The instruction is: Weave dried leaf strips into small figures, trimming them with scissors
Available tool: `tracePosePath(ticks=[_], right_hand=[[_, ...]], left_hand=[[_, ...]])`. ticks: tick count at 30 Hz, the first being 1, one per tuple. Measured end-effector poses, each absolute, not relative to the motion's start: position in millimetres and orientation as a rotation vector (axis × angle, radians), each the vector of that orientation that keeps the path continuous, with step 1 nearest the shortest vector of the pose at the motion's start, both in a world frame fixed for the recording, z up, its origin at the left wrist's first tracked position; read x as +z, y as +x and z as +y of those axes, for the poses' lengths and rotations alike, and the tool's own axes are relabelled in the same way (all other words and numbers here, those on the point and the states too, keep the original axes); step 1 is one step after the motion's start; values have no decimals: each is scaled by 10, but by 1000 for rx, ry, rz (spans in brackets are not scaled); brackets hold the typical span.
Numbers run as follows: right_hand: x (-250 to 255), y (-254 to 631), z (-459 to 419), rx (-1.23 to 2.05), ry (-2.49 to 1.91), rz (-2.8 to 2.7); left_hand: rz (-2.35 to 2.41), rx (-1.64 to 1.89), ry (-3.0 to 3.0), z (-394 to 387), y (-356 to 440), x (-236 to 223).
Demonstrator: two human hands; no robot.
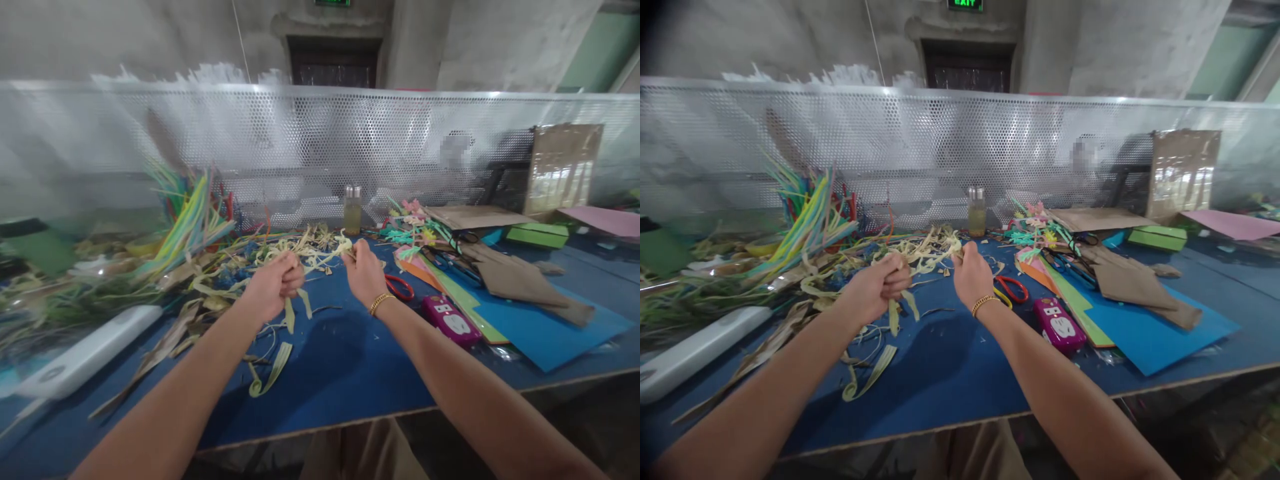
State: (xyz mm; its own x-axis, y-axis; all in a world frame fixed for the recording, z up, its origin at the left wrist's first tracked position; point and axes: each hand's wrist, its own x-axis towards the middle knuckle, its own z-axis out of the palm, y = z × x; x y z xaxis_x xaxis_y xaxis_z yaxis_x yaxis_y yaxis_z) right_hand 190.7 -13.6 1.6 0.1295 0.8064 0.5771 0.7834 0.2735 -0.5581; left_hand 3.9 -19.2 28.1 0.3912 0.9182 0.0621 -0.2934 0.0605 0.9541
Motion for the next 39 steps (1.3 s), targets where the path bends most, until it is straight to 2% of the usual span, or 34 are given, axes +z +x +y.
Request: tracePosePath(ticks=[4, 7, 9, 13, 19, 31, 35, 39], right_hand=[[85, 2073, -64, -29, -1471, -1522], [101, 2272, 69, 118, -1460, -1265], [91, 2322, 131, 420, -1334, -1149], [68, 2152, 85, 977, -1018, -1083], [120, 1911, -176, 1254, -850, -1306], [86, 1882, -209, 1306, -941, -1479], [45, 1897, -177, 1091, -1073, -1572], [38, 1880, -162, 728, -1189, -1716]], left_hand=[[619, 579, 1136, -345, 112, 271], [581, 378, 1216, -429, 122, 296], [605, 421, 1275, -419, 103, 317], [779, 731, 1330, -281, 31, 313], [926, 1025, 1357, -200, -2, 258], [722, 1397, 1132, -229, 13, 336], [684, 1446, 1114, -218, -33, 392], [638, 1386, 1139, -196, -64, 394]])
